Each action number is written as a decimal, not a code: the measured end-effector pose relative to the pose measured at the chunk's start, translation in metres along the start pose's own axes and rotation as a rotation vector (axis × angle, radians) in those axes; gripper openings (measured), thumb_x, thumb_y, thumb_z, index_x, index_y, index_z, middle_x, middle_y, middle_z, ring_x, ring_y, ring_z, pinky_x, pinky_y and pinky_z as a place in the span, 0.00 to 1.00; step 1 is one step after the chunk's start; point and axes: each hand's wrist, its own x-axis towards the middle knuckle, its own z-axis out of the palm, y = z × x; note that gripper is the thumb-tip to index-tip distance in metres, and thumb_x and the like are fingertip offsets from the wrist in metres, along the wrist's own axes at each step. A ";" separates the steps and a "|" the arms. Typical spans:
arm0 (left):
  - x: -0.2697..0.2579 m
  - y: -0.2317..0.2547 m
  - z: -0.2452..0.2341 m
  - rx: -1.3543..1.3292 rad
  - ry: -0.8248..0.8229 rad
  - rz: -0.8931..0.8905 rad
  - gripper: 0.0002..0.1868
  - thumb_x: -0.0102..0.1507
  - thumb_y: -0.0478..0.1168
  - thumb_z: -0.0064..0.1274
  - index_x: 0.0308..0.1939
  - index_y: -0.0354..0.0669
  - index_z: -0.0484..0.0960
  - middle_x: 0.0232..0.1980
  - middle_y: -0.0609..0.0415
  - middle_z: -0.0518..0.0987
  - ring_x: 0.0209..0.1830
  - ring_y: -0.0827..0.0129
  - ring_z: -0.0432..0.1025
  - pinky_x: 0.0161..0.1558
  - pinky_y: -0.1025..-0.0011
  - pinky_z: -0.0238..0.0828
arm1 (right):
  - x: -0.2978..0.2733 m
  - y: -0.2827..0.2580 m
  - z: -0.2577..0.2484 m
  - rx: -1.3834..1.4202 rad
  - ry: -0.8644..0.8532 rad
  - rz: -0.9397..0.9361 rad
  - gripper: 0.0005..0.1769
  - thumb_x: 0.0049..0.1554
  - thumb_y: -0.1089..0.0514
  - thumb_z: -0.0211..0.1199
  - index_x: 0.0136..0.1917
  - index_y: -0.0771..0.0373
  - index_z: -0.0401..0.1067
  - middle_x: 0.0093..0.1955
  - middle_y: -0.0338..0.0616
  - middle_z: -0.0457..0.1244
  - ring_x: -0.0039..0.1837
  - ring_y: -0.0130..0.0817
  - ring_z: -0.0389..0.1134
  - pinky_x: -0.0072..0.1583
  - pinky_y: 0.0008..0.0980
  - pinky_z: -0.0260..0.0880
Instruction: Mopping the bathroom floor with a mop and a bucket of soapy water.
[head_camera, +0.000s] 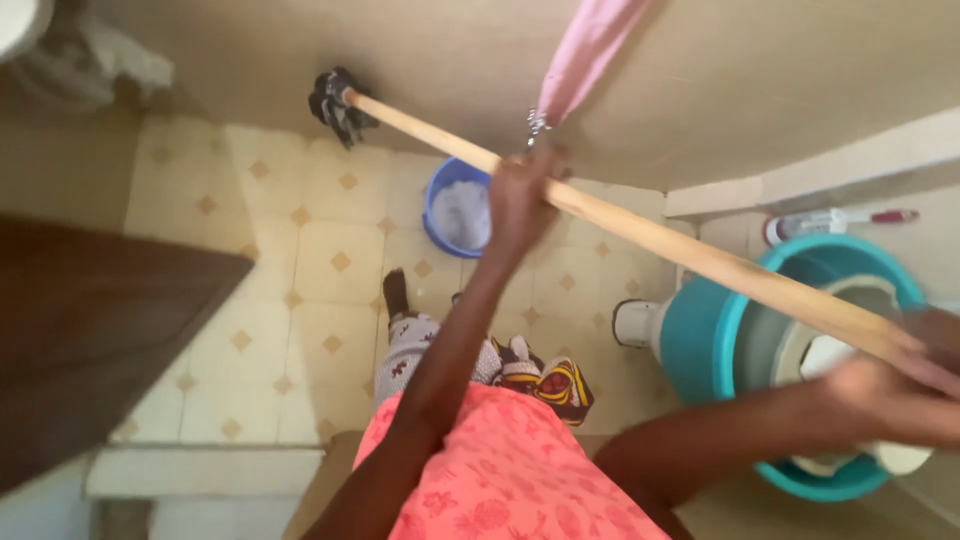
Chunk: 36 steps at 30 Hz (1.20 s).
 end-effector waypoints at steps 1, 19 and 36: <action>0.001 -0.015 -0.013 0.032 0.051 -0.036 0.18 0.52 0.32 0.60 0.46 0.48 0.79 0.33 0.52 0.78 0.38 0.53 0.74 0.43 0.54 0.67 | -0.004 -0.003 0.027 -0.022 -0.033 -0.014 0.14 0.67 0.62 0.64 0.61 0.68 0.63 0.62 0.60 0.59 0.65 0.53 0.62 0.70 0.57 0.61; -0.139 -0.171 0.036 -0.095 -0.175 -0.312 0.09 0.49 0.32 0.61 0.32 0.46 0.82 0.35 0.48 0.82 0.38 0.49 0.76 0.42 0.53 0.70 | -0.150 0.016 0.203 1.129 -0.695 0.667 0.16 0.71 0.55 0.56 0.41 0.58 0.60 0.30 0.39 0.52 0.35 0.35 0.56 0.56 0.46 0.66; -0.154 -0.228 0.133 -0.013 -1.049 -0.174 0.09 0.47 0.46 0.60 0.30 0.53 0.86 0.33 0.51 0.83 0.38 0.54 0.79 0.43 0.55 0.72 | -0.195 0.094 0.177 0.872 -0.270 0.967 0.20 0.69 0.48 0.46 0.36 0.53 0.59 0.27 0.45 0.56 0.32 0.40 0.57 0.53 0.49 0.65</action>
